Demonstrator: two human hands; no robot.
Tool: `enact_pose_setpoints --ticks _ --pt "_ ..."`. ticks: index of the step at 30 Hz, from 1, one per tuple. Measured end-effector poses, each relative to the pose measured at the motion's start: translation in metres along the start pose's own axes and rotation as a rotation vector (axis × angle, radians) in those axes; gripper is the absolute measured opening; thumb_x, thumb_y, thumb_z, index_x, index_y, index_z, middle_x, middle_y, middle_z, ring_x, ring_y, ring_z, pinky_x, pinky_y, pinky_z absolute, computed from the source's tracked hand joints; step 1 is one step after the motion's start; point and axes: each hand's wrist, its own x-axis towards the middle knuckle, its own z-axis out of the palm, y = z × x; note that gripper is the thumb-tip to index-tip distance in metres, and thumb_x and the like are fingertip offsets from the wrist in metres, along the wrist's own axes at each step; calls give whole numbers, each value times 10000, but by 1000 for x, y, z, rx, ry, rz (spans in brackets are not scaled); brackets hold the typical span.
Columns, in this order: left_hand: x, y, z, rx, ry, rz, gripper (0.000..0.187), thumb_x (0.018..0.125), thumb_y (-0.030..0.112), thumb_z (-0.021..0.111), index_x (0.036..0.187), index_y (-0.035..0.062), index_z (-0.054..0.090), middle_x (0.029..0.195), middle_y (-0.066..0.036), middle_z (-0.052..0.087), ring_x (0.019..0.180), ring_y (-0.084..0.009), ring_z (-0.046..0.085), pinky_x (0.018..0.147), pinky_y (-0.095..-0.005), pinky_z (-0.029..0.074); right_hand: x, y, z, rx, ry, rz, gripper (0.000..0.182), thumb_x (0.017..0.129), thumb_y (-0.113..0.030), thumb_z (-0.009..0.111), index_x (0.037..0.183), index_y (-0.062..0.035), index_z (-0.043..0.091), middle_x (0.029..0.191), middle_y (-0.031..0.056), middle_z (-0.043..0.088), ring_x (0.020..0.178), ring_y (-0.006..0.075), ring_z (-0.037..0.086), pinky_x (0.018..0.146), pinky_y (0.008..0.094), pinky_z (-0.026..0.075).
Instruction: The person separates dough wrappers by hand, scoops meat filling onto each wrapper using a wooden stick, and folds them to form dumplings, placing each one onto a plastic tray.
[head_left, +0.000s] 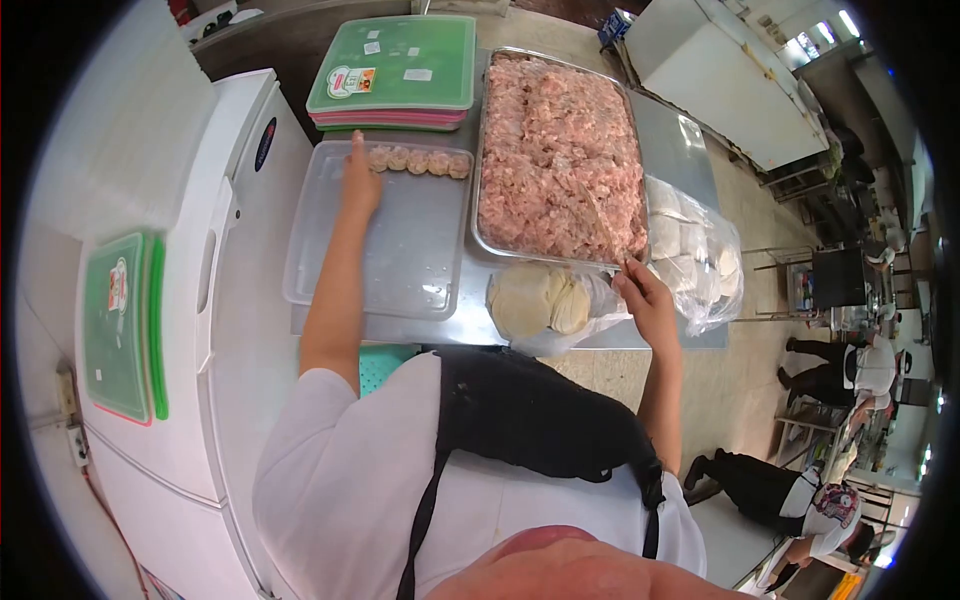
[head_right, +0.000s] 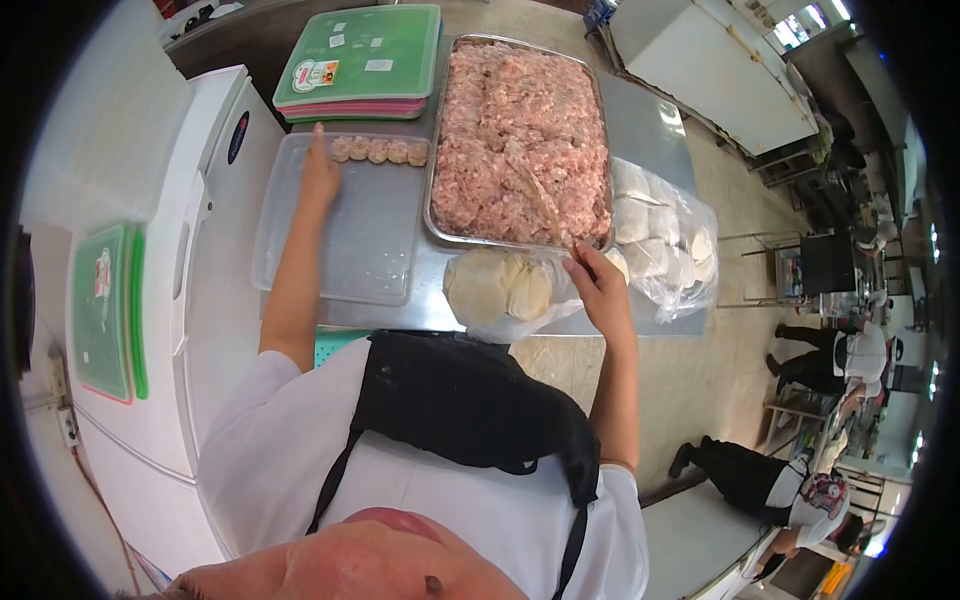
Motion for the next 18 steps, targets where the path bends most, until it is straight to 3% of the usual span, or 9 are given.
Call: enact_pose_setpoints --ticks 1,4,5,8,10,12,14,16,18 --pt "-4 -2 1 17 59 28 768 850 -21 522 1530 142 203 1390 -260 465 1202 -432 517 976 -464 448 1 -3 -3 -15 -24 6 220 965 -170 609 1068 24 624 774 -38 528 684 44 457 595 203 386" --pt "-11 16 -6 -38 -168 -95 754 853 -26 479 1533 129 194 1416 -241 451 1215 -410 518 991 -453 439 7 -3 -12 -156 -41 -40 272 982 -205 577 1085 40 634 757 33 574 686 112 543 621 265 436" --pt "-15 27 -10 24 -172 -89 714 867 2 488 1522 126 231 1398 -234 472 1211 -402 523 988 -452 439 15 9 -17 -363 28 -349 267 963 -205 588 1080 27 646 766 122 611 725 230 627 660 347 473" --pt "-27 70 -23 135 -151 1 569 910 90 509 1461 114 365 1333 -212 540 1195 -378 542 979 -449 444 32 16 -56 -784 -6 -318 266 932 -256 607 976 -4 680 803 166 630 790 325 640 679 403 483" --pt "-42 103 -27 109 -94 139 453 938 155 521 1386 102 483 1276 -193 589 1176 -365 559 972 -448 449 41 10 -87 -952 -76 -282 283 907 -299 618 888 -27 694 788 149 638 789 331 637 668 419 487" --pt "-77 151 -26 -76 -170 183 314 967 230 517 1225 83 619 1214 -187 625 1148 -358 576 941 -445 465 52 4 -112 -1116 -134 -306 299 887 -327 625 809 -48 700 767 135 649 768 328 645 643 426 495" --pt "-115 204 -14 -127 -187 440 251 928 203 565 1105 58 668 1154 -174 645 1087 -351 599 908 -432 475 65 3 -131 -1275 -168 -388 310 872 -339 629 739 -67 699 739 126 662 729 317 664 605 422 507" --pt "-152 246 11 -324 -300 536 178 868 177 619 963 39 677 1024 -151 658 975 -337 612 840 -432 483 83 23 -134 -1360 -160 -534 284 856 -318 630 727 -75 700 703 109 668 676 290 674 564 400 518" --pt "-180 275 35 -210 -418 655 171 835 141 670 965 32 656 980 -139 655 947 -320 616 848 -412 487 96 48 -121 -1401 -179 -616 253 838 -287 631 717 -75 697 694 106 671 674 287 681 558 395 526"
